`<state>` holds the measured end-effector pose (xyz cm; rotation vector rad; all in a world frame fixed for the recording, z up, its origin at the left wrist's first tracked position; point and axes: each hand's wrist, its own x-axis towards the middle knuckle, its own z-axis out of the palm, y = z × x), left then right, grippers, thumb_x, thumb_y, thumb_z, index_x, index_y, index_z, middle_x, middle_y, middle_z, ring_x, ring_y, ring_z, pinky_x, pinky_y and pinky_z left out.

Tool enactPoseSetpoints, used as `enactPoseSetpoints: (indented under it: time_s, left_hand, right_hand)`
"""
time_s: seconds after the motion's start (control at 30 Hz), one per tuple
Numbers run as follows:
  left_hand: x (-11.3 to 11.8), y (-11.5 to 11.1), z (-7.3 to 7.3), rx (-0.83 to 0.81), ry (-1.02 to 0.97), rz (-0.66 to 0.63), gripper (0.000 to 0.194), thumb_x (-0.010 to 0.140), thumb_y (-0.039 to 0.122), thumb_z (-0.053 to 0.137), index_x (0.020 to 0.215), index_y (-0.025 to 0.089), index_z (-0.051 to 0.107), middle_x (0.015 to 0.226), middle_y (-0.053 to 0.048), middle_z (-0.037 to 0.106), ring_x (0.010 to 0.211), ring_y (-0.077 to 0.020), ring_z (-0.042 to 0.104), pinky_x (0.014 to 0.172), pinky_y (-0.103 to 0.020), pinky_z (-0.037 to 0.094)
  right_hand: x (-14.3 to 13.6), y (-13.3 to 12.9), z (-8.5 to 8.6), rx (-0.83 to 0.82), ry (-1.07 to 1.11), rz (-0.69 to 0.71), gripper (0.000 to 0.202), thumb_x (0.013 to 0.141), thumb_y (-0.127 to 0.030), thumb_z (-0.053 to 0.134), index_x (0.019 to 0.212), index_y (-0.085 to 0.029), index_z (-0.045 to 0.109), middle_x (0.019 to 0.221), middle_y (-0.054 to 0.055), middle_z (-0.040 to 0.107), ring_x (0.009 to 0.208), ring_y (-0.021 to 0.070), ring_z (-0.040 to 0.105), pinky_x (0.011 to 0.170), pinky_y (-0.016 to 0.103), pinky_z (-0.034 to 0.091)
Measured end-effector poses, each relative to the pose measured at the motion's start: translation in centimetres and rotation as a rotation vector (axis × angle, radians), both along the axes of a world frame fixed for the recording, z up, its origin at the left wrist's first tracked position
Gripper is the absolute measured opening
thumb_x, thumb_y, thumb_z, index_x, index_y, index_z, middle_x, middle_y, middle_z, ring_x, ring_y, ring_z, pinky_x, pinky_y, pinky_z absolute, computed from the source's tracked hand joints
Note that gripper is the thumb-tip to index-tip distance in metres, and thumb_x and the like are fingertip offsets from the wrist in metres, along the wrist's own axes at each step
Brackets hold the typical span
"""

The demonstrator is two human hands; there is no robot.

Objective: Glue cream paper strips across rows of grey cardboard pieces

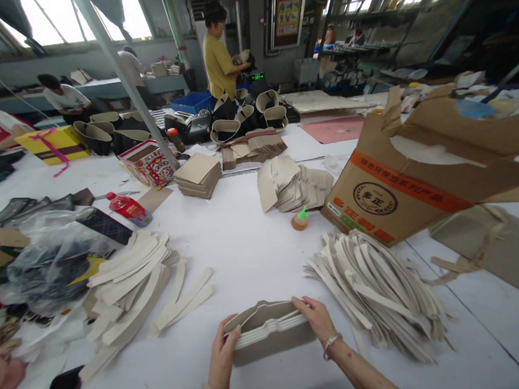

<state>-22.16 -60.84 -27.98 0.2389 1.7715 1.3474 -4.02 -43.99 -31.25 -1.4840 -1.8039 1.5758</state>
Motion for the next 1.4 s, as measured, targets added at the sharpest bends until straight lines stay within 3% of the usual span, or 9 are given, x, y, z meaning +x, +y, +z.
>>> enactPoseSetpoints:
  time_s: [0.23,0.43,0.63,0.83,1.0,1.1,1.2,1.3,1.4]
  left_hand:
    - [0.0,0.0,-1.2,-0.032,-0.063,0.023,0.037,0.062,0.035,0.053,0.095,0.019,0.060,0.084,0.000,0.066,0.079,-0.0218,0.058,0.069,-0.031,0.043]
    - [0.1,-0.2,-1.9,-0.079,0.024,0.023,0.036,0.057,0.024,0.049,0.091,0.019,0.059,0.076,0.002,0.063,0.076,-0.0191,0.054,0.070,-0.028,0.040]
    - [0.5,-0.4,-2.0,-0.072,0.102,0.032,0.026,0.057,0.026,0.049,0.080,0.019,0.059,0.072,0.003,0.061,0.073,-0.0179,0.052,0.069,-0.027,0.039]
    - [0.6,-0.1,-1.6,-0.059,0.100,-0.012,0.014,0.059,0.030,0.052,0.065,0.020,0.058,0.062,0.004,0.058,0.067,-0.0170,0.052,0.066,-0.026,0.040]
    - [0.4,0.0,-1.7,0.017,0.070,-0.018,0.027,0.063,0.033,0.056,0.086,0.019,0.061,0.079,0.001,0.065,0.082,-0.0201,0.057,0.076,-0.029,0.044]
    - [0.2,-0.1,-2.1,-0.046,0.148,-0.021,0.030,0.066,0.043,0.056,0.083,0.018,0.062,0.080,-0.001,0.066,0.084,-0.0220,0.057,0.077,-0.030,0.044]
    - [0.1,-0.1,-2.4,-0.071,0.209,-0.023,0.034,0.065,0.048,0.057,0.080,0.018,0.063,0.077,-0.001,0.066,0.080,-0.0218,0.058,0.074,-0.030,0.045]
    - [0.0,0.0,-2.2,-0.079,0.270,-0.010,0.039,0.067,0.054,0.055,0.080,0.018,0.063,0.077,-0.002,0.066,0.081,-0.0219,0.058,0.076,-0.030,0.045]
    - [-0.3,-0.2,-1.9,-0.082,0.324,-0.072,0.044,0.069,0.057,0.051,0.090,0.019,0.061,0.092,-0.004,0.066,0.093,-0.0236,0.057,0.085,-0.033,0.043]
  right_hand:
    - [-0.5,0.5,1.8,0.149,-0.156,0.167,0.034,0.077,-0.044,0.042,0.063,-0.018,0.058,0.058,-0.002,0.056,0.061,0.0140,0.049,0.060,0.023,0.034]
    - [-2.6,0.1,4.3,0.287,-0.320,0.378,0.019,0.069,-0.034,0.051,0.062,-0.021,0.063,0.068,0.002,0.065,0.070,0.0174,0.055,0.067,0.026,0.033]
    - [-3.6,0.3,3.9,0.346,-0.528,0.502,0.022,0.072,-0.035,0.049,0.067,-0.021,0.064,0.078,0.008,0.066,0.081,0.0231,0.056,0.071,0.031,0.034]
    - [-0.4,2.8,2.9,0.223,-0.422,0.464,0.023,0.063,-0.013,0.046,0.073,-0.020,0.066,0.078,0.005,0.066,0.081,0.0198,0.057,0.072,0.029,0.036]
    - [0.6,2.7,2.5,0.032,-0.121,0.526,0.020,0.071,-0.026,0.052,0.081,-0.018,0.067,0.077,0.002,0.068,0.075,0.0163,0.060,0.069,0.024,0.042]
    - [2.2,2.6,1.9,-0.093,0.031,0.528,0.036,0.068,-0.037,0.059,0.098,-0.017,0.062,0.089,0.004,0.068,0.081,0.0184,0.061,0.071,0.027,0.045]
    - [4.3,2.2,0.8,-0.280,0.293,0.471,0.069,0.054,-0.036,0.073,0.117,-0.019,0.051,0.107,0.006,0.063,0.099,0.0223,0.056,0.084,0.032,0.043]
    - [5.0,1.0,-0.7,-0.374,0.349,0.318,0.069,0.042,-0.030,0.080,0.106,-0.018,0.058,0.101,0.005,0.065,0.098,0.0238,0.056,0.088,0.034,0.041]
    - [4.1,-0.2,-2.2,-0.376,0.271,0.172,0.045,0.048,-0.034,0.075,0.086,-0.015,0.063,0.085,0.003,0.067,0.083,0.0220,0.059,0.077,0.033,0.044]
